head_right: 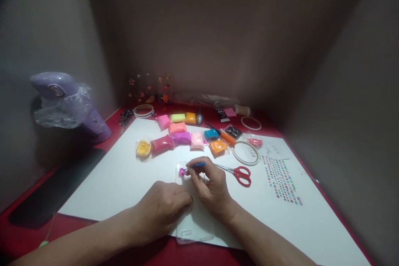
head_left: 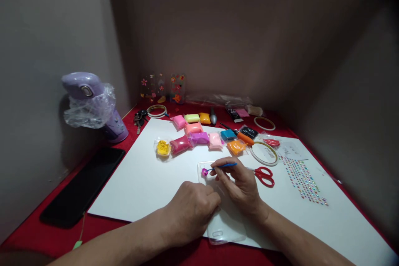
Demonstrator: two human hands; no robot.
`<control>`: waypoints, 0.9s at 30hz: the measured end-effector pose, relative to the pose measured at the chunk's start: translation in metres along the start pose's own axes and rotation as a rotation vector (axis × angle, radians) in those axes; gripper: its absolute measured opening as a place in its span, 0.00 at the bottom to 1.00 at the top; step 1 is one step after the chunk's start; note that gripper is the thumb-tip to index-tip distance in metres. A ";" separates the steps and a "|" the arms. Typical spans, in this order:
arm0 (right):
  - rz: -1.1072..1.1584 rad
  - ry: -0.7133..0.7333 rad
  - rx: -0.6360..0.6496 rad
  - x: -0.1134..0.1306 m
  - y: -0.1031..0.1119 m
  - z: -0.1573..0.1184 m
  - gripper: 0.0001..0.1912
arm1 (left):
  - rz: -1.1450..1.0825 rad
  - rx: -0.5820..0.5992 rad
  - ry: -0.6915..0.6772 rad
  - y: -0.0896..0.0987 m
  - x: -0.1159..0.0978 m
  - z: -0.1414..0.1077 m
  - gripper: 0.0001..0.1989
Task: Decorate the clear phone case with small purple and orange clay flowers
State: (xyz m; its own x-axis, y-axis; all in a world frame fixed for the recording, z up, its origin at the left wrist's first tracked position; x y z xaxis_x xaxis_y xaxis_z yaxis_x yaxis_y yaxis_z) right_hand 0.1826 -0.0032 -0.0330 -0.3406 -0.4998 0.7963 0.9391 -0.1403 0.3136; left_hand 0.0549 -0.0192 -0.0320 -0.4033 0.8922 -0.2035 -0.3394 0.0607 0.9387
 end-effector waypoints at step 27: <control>-0.015 0.007 0.015 0.000 -0.002 -0.001 0.09 | -0.018 -0.013 -0.013 -0.001 0.000 -0.002 0.05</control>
State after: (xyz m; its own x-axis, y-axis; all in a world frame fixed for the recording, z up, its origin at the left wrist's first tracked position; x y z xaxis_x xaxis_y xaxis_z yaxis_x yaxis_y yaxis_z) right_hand 0.1807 -0.0038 -0.0337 -0.3546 -0.5040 0.7876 0.9330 -0.1348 0.3338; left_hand 0.0536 -0.0206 -0.0334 -0.3862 0.8966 -0.2168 -0.3575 0.0712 0.9312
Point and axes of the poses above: each hand's wrist, its own z-axis towards the middle knuckle, its own y-axis out of the back of the hand, x = y × z, the point moved 5 cm from there along z, towards the middle knuckle, and after that the axes turned 2 degrees about -z, right-handed, at the moved point
